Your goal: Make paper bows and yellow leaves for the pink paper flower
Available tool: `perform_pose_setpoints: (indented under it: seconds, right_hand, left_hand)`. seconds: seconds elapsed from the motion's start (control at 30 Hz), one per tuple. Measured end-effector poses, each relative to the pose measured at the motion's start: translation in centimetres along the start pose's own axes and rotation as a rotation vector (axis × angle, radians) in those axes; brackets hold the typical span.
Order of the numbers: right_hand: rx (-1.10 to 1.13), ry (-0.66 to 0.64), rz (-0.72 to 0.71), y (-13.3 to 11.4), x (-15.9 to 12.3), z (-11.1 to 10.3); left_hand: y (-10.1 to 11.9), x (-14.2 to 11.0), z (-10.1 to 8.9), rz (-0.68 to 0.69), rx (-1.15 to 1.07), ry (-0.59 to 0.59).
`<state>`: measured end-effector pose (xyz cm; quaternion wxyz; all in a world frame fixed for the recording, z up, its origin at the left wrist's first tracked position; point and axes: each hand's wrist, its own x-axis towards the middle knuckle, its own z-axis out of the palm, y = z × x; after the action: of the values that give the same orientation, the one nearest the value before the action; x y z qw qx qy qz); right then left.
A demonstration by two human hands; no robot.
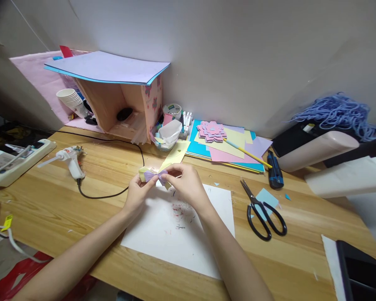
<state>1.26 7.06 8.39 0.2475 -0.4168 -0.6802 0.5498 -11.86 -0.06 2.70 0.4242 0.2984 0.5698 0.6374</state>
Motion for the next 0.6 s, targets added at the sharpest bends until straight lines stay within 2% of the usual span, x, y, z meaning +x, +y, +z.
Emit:
perform_pose_setpoints:
  seconds: [0.2,0.37,0.6]
  right_hand:
    - [-0.089,0.057,-0.007,0.4,-0.1,0.2]
    - [-0.221,0.19,-0.078,0.8,0.1,0.4]
    - [0.042,0.081,0.007,1.2,0.3,0.6]
  left_hand:
    - [-0.6,0.3,-0.2,-0.068,-0.035,-0.051]
    - [-1.0,0.5,-0.5,-0.083,-0.067,-0.068]
    - [-1.1,0.8,-0.6,-0.072,-0.086,-0.08]
